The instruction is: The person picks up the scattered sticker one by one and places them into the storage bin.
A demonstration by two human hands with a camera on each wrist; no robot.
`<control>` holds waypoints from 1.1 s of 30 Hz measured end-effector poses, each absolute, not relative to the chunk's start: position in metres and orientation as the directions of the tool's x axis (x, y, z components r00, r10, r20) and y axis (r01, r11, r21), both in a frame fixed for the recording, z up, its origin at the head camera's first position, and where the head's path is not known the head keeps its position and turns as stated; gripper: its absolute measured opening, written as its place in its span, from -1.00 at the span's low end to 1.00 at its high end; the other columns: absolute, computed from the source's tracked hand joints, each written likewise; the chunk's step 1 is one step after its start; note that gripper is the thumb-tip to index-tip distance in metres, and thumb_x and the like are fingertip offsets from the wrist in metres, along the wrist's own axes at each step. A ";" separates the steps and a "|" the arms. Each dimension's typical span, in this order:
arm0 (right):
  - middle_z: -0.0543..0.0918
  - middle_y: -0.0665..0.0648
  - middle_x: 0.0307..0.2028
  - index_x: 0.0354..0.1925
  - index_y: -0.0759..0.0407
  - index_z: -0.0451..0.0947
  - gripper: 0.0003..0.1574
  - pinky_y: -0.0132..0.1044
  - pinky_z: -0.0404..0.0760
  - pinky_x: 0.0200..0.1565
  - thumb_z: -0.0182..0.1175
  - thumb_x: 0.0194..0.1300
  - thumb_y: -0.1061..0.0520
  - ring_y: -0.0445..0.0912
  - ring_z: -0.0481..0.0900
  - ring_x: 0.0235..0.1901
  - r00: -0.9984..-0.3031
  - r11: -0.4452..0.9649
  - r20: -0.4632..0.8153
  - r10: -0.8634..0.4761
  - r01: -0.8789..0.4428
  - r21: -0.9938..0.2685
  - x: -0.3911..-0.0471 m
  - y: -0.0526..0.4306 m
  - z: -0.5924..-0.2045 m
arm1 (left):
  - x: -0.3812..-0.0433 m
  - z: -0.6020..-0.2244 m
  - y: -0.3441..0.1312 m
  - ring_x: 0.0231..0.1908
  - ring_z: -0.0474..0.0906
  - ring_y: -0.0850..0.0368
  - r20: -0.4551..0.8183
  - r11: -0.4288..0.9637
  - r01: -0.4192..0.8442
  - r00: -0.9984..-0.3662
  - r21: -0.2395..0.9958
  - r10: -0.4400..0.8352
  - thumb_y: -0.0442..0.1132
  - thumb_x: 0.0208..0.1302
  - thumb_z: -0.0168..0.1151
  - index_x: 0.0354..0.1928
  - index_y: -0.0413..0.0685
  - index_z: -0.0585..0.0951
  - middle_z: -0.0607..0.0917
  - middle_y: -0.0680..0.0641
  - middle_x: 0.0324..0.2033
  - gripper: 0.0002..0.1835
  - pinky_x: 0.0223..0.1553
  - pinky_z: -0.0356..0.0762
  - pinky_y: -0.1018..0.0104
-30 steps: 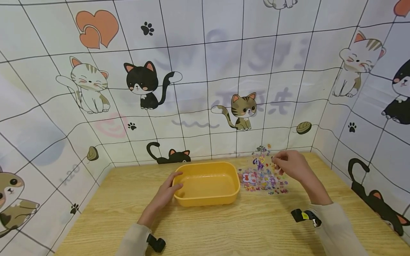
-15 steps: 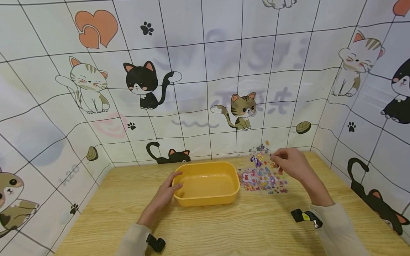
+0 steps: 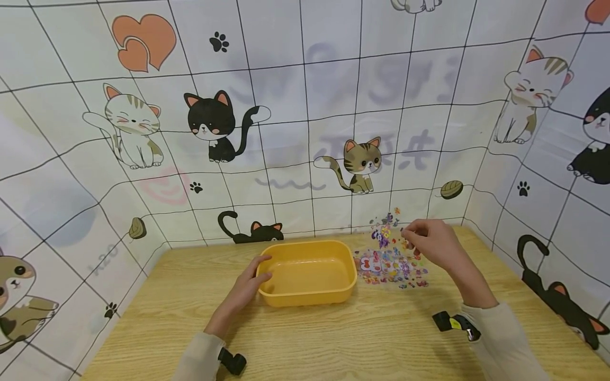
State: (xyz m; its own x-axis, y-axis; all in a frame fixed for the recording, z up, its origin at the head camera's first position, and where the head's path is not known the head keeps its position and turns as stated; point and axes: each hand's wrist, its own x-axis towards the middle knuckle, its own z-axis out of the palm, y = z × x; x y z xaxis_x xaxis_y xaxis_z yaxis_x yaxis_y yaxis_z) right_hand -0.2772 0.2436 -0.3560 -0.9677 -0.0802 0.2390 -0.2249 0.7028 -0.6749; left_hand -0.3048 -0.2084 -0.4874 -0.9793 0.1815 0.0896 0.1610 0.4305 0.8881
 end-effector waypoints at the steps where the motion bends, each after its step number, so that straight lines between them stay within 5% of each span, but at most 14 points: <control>1: 0.72 0.14 -0.42 -0.05 0.34 0.68 -0.62 -0.24 0.58 -0.47 0.14 0.54 0.03 -0.09 0.60 -0.49 -0.968 0.703 0.239 -0.080 -0.225 -0.675 -0.277 0.243 -0.356 | -0.304 -0.487 -0.208 0.62 0.02 -0.22 0.089 0.431 0.161 -0.979 0.888 0.182 -0.12 0.52 0.13 0.49 0.12 0.38 0.18 -0.17 0.61 -0.46 0.57 0.04 -0.28; 33: 0.70 0.12 -0.46 -0.03 0.35 0.68 -0.63 -0.23 0.60 -0.48 0.13 0.54 0.06 0.03 0.65 -0.48 -0.967 0.690 0.230 -0.106 -0.238 -0.683 -0.275 0.241 -0.354 | -0.306 -0.489 -0.208 0.61 0.05 -0.20 0.095 0.426 0.165 -0.979 0.890 0.181 -0.16 0.55 0.09 0.49 0.09 0.38 0.25 -0.16 0.58 -0.48 0.57 0.05 -0.26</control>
State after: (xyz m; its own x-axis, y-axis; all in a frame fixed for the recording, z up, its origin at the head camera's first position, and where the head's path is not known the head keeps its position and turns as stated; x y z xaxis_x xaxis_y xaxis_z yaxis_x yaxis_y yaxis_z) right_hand -0.2747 0.2413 -0.3544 -0.9674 -0.1061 0.2301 -0.2382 0.6904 -0.6831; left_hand -0.3057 -0.2076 -0.4886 -0.9789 0.1808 0.0954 0.1654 0.4256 0.8897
